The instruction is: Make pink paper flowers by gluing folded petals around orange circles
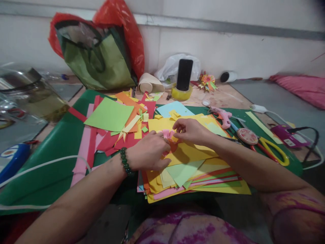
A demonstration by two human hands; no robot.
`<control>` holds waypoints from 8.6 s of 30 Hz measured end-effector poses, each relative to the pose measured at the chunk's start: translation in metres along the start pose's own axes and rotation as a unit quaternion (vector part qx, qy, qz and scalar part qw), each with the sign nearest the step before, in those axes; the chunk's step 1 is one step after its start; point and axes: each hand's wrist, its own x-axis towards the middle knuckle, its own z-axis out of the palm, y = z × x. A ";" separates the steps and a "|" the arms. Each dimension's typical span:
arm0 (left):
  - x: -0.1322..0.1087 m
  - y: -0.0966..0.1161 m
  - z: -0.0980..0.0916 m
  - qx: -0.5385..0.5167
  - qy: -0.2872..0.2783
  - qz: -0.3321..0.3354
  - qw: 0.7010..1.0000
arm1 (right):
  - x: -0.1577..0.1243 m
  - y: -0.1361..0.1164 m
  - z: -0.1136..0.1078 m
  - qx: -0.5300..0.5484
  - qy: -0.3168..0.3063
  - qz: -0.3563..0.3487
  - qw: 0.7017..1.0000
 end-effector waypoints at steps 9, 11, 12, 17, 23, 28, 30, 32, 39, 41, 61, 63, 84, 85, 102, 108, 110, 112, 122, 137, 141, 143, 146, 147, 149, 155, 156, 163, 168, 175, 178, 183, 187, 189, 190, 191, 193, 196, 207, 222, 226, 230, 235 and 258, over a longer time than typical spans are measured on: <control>0.000 0.000 0.000 0.002 0.010 0.008 1.000 | -0.001 0.001 0.002 -0.028 0.012 -0.008 1.000; 0.000 0.001 0.000 0.003 0.002 0.001 1.000 | -0.002 0.000 0.003 -0.027 0.013 -0.012 0.999; 0.000 0.001 -0.001 0.005 -0.001 -0.002 1.000 | -0.002 0.000 0.003 -0.028 0.015 -0.013 0.999; 0.000 0.001 -0.001 0.018 -0.006 -0.001 1.000 | -0.003 -0.002 0.004 -0.042 0.014 -0.007 0.999; 0.000 0.002 -0.001 0.016 0.000 0.001 1.000 | -0.004 -0.004 0.005 -0.122 0.011 0.001 0.992; 0.000 0.002 -0.002 0.005 -0.005 -0.004 1.000 | -0.004 -0.003 -0.005 -0.121 0.047 -0.045 0.991; 0.000 0.003 -0.003 0.005 -0.006 -0.006 1.000 | -0.003 -0.002 -0.012 -0.094 0.061 -0.055 0.992; 0.000 0.004 -0.003 0.007 -0.011 -0.007 1.000 | -0.002 -0.001 -0.018 -0.086 0.063 -0.042 0.993; 0.000 0.004 -0.004 0.011 -0.016 -0.010 1.000 | -0.004 -0.007 -0.019 -0.115 -0.008 0.008 0.993; 0.000 0.004 -0.004 0.012 -0.018 -0.012 1.000 | -0.004 -0.008 -0.016 -0.123 -0.012 0.016 0.992; 0.000 0.003 -0.003 0.010 -0.003 0.002 1.000 | -0.006 -0.010 -0.001 -0.085 -0.017 0.038 0.995; 0.000 0.003 -0.003 0.009 -0.006 -0.001 1.000 | -0.006 -0.010 0.000 -0.088 -0.015 0.040 0.995; -0.001 0.004 -0.003 0.028 -0.007 -0.007 1.000 | -0.009 -0.013 0.001 -0.096 -0.021 0.040 0.994; -0.001 0.005 -0.004 0.029 -0.013 -0.009 0.999 | -0.009 -0.013 0.000 -0.103 -0.022 0.036 0.994; -0.001 0.007 -0.006 0.042 -0.023 -0.006 0.999 | -0.001 -0.009 -0.013 -0.089 -0.014 0.025 0.996; 0.000 0.007 -0.007 0.039 -0.021 -0.003 0.999 | -0.001 -0.011 -0.016 -0.103 -0.031 0.029 0.994; 0.000 0.008 -0.008 0.036 -0.024 -0.003 0.999 | -0.001 -0.011 -0.016 -0.102 -0.036 0.028 0.994; 0.000 0.008 -0.008 0.035 -0.027 -0.007 0.999 | -0.001 -0.011 -0.015 -0.101 -0.035 0.027 0.994; 0.000 0.007 -0.006 0.037 -0.015 0.000 0.999 | -0.002 -0.014 -0.014 -0.127 -0.044 0.031 0.990; -0.001 0.007 -0.006 0.038 -0.017 -0.006 0.999 | 0.001 0.000 0.005 -0.172 0.029 -0.054 0.983; -0.001 0.007 -0.006 0.035 -0.019 -0.008 0.999 | 0.001 -0.001 0.007 -0.172 0.022 -0.060 0.983; -0.001 0.007 -0.006 0.034 -0.020 -0.008 0.999 | 0.001 -0.002 0.008 -0.172 0.017 -0.058 0.983; -0.001 0.008 -0.007 0.033 -0.021 -0.011 0.999 | 0.000 -0.002 0.007 -0.161 0.024 -0.067 0.984; -0.002 0.008 -0.007 0.033 -0.023 -0.012 0.999 | 0.001 -0.002 0.005 -0.146 0.034 -0.073 0.986; -0.002 0.009 -0.009 0.034 -0.028 -0.014 0.999 | 0.001 -0.002 -0.003 -0.111 0.071 -0.078 0.988; -0.002 0.010 -0.010 0.038 -0.032 -0.016 0.999 | -0.004 -0.007 -0.021 -0.111 0.048 -0.017 0.993; -0.002 0.010 -0.010 0.037 -0.032 -0.016 0.999 | -0.005 -0.009 -0.021 -0.116 0.018 -0.009 0.993; -0.001 0.007 -0.006 0.045 -0.029 -0.015 0.998 | -0.006 -0.011 -0.010 -0.143 -0.044 0.007 0.989; -0.001 0.008 -0.006 0.047 -0.028 -0.014 0.998 | -0.006 -0.012 -0.003 -0.184 -0.017 0.003 0.983; 0.000 0.008 -0.006 0.044 -0.020 -0.009 0.999 | -0.007 -0.015 0.004 -0.229 -0.010 -0.003 0.973; -0.001 0.009 -0.007 0.043 -0.026 -0.016 0.999 | -0.009 -0.016 0.001 -0.222 0.003 -0.023 0.975; -0.002 0.010 -0.008 0.036 -0.034 -0.022 0.999 | -0.016 -0.019 -0.010 -0.258 -0.033 -0.141 0.955; -0.002 0.008 -0.007 0.040 -0.032 -0.016 0.999 | -0.018 -0.023 -0.012 -0.319 -0.117 -0.162 0.927; -0.001 0.008 -0.006 0.042 -0.031 -0.013 0.999 | -0.017 -0.024 -0.012 -0.336 -0.140 -0.160 0.917; -0.001 0.008 -0.006 0.042 -0.031 -0.013 0.999 | -0.017 -0.024 -0.012 -0.343 -0.145 -0.162 0.914; -0.001 0.009 -0.006 0.041 -0.032 -0.014 0.999 | -0.017 -0.024 -0.012 -0.347 -0.143 -0.163 0.912; -0.001 0.010 -0.007 0.042 -0.038 -0.019 0.998 | -0.017 -0.024 -0.012 -0.350 -0.127 -0.166 0.913; -0.001 0.010 -0.007 0.052 -0.039 -0.024 0.998 | -0.018 -0.024 -0.012 -0.348 -0.124 -0.162 0.915; -0.002 0.010 -0.007 0.050 -0.019 -0.018 0.998 | -0.018 -0.020 -0.009 -0.352 -0.129 -0.163 0.913; -0.003 0.011 -0.006 0.057 -0.012 -0.015 0.998 | -0.021 -0.022 -0.009 -0.358 -0.133 -0.175 0.908; -0.003 0.010 -0.005 0.051 -0.002 -0.005 0.999 | -0.027 -0.025 -0.014 -0.360 -0.131 -0.176 0.907; -0.003 0.009 -0.005 0.051 0.003 0.000 0.999 | -0.028 -0.026 -0.011 -0.364 -0.139 -0.161 0.907; -0.004 0.010 -0.005 0.055 0.001 0.000 0.998 | -0.028 -0.028 -0.016 -0.338 -0.137 -0.155 0.918; 0.006 0.005 -0.003 0.086 0.029 -0.033 0.995 | -0.027 0.000 -0.004 -0.087 -0.020 -0.070 0.994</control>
